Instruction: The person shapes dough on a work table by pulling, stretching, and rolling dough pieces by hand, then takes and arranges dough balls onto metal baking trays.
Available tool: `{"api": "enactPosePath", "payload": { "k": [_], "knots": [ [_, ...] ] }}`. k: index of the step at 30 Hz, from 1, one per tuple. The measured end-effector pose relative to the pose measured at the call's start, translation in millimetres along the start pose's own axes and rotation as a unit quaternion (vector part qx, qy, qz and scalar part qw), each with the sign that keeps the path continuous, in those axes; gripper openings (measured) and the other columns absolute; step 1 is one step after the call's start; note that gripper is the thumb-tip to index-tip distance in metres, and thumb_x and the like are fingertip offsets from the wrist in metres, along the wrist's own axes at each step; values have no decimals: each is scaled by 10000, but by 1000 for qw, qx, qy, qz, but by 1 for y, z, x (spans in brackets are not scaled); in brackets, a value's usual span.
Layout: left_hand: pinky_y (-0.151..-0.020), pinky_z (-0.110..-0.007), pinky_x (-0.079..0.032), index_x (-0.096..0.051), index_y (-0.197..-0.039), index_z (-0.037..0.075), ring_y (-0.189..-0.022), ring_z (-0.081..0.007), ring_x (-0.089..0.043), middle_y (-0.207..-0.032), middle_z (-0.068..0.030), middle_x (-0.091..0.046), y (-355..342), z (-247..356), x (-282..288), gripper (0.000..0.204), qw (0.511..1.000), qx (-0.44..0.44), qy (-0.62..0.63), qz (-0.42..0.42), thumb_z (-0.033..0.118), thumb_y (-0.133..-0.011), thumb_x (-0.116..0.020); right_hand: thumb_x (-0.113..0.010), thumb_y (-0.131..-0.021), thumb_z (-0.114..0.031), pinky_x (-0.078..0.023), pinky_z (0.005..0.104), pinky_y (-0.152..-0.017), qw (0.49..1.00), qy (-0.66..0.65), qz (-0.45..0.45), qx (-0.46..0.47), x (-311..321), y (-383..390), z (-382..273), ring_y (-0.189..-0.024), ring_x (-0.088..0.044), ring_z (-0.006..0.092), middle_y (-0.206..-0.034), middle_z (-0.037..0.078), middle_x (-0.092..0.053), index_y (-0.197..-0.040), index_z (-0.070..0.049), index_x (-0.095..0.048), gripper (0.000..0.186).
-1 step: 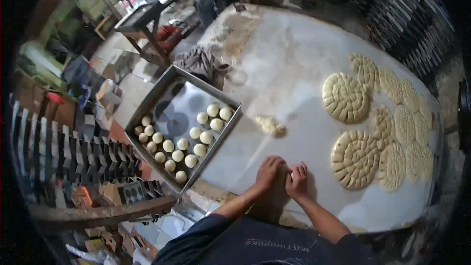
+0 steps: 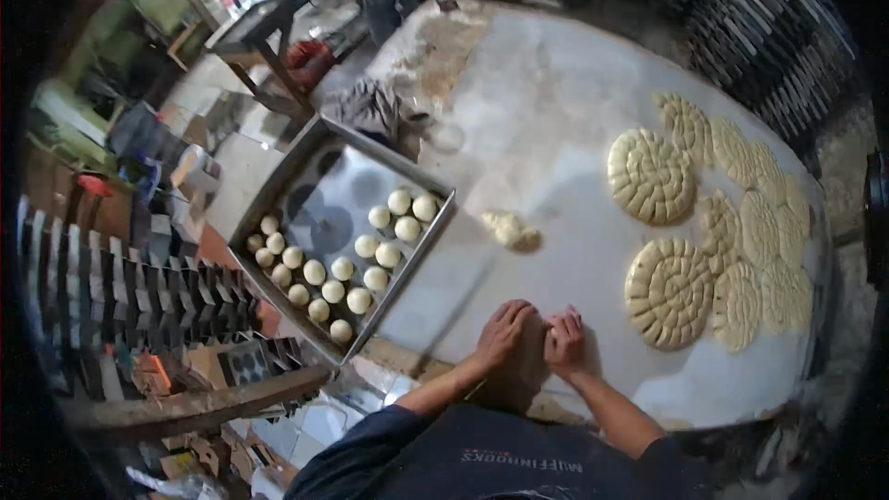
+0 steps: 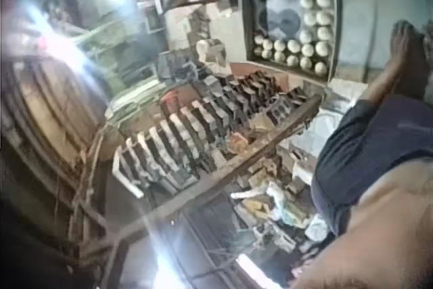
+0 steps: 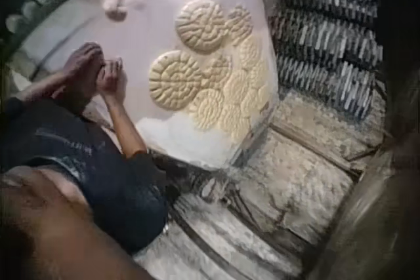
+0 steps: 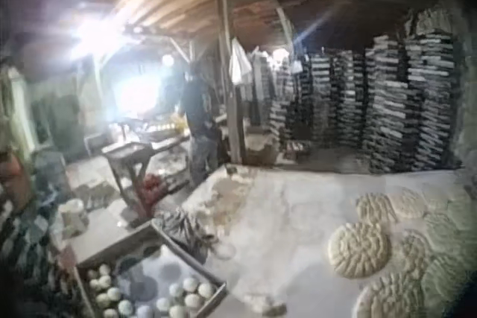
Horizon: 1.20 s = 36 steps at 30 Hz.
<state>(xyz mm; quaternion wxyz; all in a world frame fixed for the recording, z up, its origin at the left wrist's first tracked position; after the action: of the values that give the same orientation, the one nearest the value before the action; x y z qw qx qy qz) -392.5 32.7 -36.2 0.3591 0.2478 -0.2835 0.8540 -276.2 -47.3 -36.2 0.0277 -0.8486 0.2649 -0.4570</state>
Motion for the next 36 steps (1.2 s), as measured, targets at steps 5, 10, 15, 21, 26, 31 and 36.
{"api": "enactPosePath", "payload": {
  "k": [5,10,15,21,26,31,36],
  "knots": [
    [-877,-427,-485,-537,-1229,34,-1054,-367,-566,-1156,-182,-580,36,-40,71,482,973,129,106,-161,56,-769,-677,-578,-846,-129,-501,419,-771,952,2,-199,-234,30,8,69,-812,-629,318,-873,163,-644,-867,-2,-651,148],
    [-827,-380,-495,-590,-1138,45,-959,-320,-607,-1053,-159,-606,-4,-97,286,355,985,123,17,121,9,-797,-680,-556,-878,-151,-513,352,-715,913,-83,-213,-338,11,-47,9,-756,-631,240,-830,135,-640,-932,21,-641,199],
    [-838,-415,-488,-577,-1147,22,-953,-379,-592,-1056,-195,-592,62,-234,335,404,932,299,-193,64,98,-771,-704,-666,-788,-56,-523,389,-791,964,-139,-168,152,-90,-159,-273,-915,-623,311,-1015,180,-612,-1079,-20,-587,303],
    [-840,-429,-485,-487,-1276,29,-975,-377,-588,-1059,-202,-594,47,-216,342,592,957,224,-124,135,108,-739,-723,-715,-770,-131,-397,498,-1010,934,-27,-165,315,-209,-194,-352,-1122,-550,365,-1117,164,-607,-1038,-16,-619,307],
    [-934,-446,-465,-434,-1332,18,-1043,-391,-579,-1150,-225,-592,39,-221,335,641,950,263,-169,8,217,-794,-719,-700,-726,-110,-383,527,-1018,952,-141,-134,238,-129,-159,-271,-1100,-557,372,-1069,147,-611,-978,-23,-638,274],
    [-1005,-464,-402,-401,-1378,25,-1188,-389,-480,-1280,-221,-501,-66,-163,306,749,911,242,-330,-50,314,-786,-754,-657,-766,-97,-486,420,-835,996,29,86,-9,65,-103,-71,-949,-585,312,-894,131,-611,-860,-32,-627,118],
    [-945,-453,-443,-505,-1271,77,-1132,-361,-529,-1228,-178,-542,-224,-24,161,632,983,71,-158,-54,239,-729,-786,-649,-800,-107,-474,352,-741,935,53,283,-205,217,21,61,-822,-588,269,-856,109,-593,-823,-35,-602,89]
  ]
}}
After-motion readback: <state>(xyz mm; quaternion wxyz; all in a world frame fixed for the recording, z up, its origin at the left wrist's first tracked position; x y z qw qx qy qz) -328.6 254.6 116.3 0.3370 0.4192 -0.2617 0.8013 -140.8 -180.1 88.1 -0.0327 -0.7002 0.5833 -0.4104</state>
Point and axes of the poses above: each hand's wrist, its own y-axis away from the middle knuckle, its own x-axis out of the back of the hand, z = x × y, the point moved 10 cm from there along -y, towards the middle knuckle
